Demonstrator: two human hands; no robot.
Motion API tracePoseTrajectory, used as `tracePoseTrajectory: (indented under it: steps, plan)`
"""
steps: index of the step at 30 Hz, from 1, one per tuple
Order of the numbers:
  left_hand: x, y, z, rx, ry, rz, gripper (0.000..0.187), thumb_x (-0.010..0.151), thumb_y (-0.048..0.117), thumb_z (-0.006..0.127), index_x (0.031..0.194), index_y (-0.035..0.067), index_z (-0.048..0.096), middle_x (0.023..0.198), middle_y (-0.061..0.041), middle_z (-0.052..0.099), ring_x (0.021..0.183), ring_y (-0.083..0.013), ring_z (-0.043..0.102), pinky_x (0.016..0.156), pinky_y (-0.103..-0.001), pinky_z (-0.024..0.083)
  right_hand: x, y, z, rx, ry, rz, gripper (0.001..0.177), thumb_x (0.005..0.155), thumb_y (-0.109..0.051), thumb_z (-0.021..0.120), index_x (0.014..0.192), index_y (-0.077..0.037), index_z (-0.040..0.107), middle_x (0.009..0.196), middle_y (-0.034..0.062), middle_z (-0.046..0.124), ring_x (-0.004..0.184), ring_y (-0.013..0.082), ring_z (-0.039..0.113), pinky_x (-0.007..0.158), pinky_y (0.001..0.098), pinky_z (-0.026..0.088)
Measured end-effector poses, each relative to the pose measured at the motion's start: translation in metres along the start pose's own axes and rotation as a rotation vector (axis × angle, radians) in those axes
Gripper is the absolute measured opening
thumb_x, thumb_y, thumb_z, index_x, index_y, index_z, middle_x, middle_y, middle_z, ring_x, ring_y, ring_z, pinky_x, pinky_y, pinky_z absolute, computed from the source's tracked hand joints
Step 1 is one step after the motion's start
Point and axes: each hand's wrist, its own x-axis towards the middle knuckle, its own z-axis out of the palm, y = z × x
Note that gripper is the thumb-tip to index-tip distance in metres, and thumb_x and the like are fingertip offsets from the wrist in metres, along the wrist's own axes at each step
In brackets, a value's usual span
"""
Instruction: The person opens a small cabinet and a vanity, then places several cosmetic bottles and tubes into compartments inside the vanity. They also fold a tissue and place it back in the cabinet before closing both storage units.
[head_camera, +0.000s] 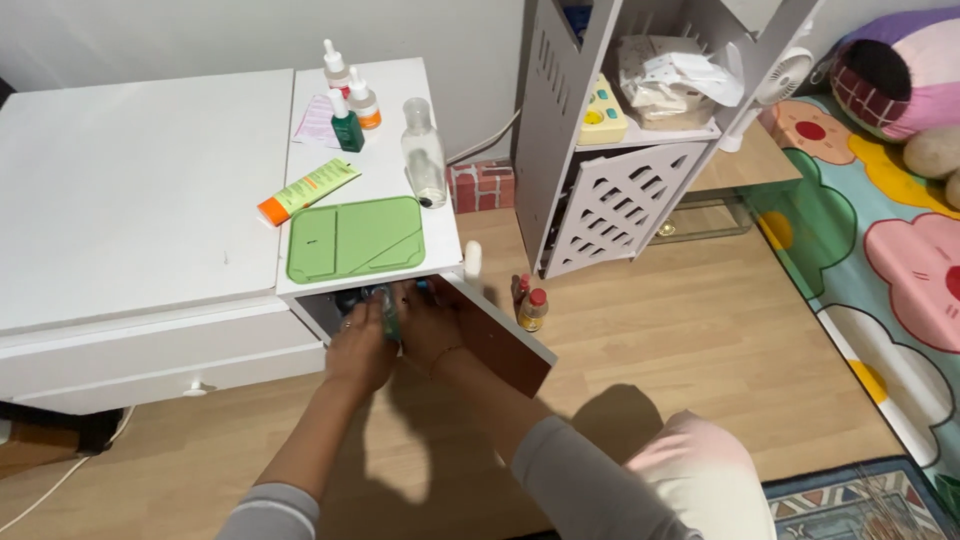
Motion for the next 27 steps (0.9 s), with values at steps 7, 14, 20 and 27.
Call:
tracePoseTrajectory:
  steps: [7, 14, 20, 27]
  plan:
    - [-0.017, -0.010, 0.011, -0.030, 0.047, 0.025, 0.082, 0.089, 0.027, 0.067, 0.159, 0.011, 0.027, 0.154, -0.014, 0.041, 0.136, -0.0399, 0.050, 0.107, -0.055, 0.051, -0.025, -0.012, 0.004, -0.158, 0.252, 0.059, 0.039, 0.106, -0.030, 0.051, 0.129, -0.001, 0.066, 0.107, 0.0133, 0.069, 0.099, 0.0294, 0.066, 0.069, 0.0428, 0.054]
    - [-0.050, 0.000, 0.005, -0.009, 0.126, 0.064, 0.083, 0.089, 0.022, 0.070, 0.159, 0.010, 0.028, 0.161, -0.012, 0.034, 0.145, -0.0349, 0.041, 0.113, -0.049, 0.046, -0.034, 0.008, 0.020, -0.460, 0.419, -0.079, 0.030, 0.105, -0.026, 0.046, 0.123, -0.020, 0.069, 0.115, -0.0023, 0.067, 0.102, 0.0117, 0.065, 0.055, 0.0237, 0.049]
    - [-0.065, 0.013, -0.019, -0.015, 0.289, 0.095, 0.079, 0.084, 0.015, 0.069, 0.155, 0.012, 0.034, 0.158, -0.010, 0.039, 0.145, -0.0303, 0.042, 0.111, -0.045, 0.046, -0.024, -0.006, -0.041, -0.257, -0.040, -0.199, 0.055, 0.086, -0.020, 0.065, 0.140, -0.016, 0.054, 0.125, 0.0046, 0.059, 0.095, 0.0199, 0.068, 0.044, 0.0313, 0.055]
    - [-0.088, 0.017, -0.042, 0.020, 0.726, 0.200, 0.073, 0.083, 0.008, 0.060, 0.152, 0.010, 0.040, 0.150, -0.007, 0.047, 0.142, -0.0234, 0.042, 0.118, -0.038, 0.033, 0.017, -0.017, -0.062, 0.053, 0.282, -0.444, 0.022, 0.085, -0.030, 0.063, 0.101, -0.015, 0.070, 0.094, -0.0024, 0.055, 0.086, 0.0205, 0.062, 0.055, 0.0313, 0.048]
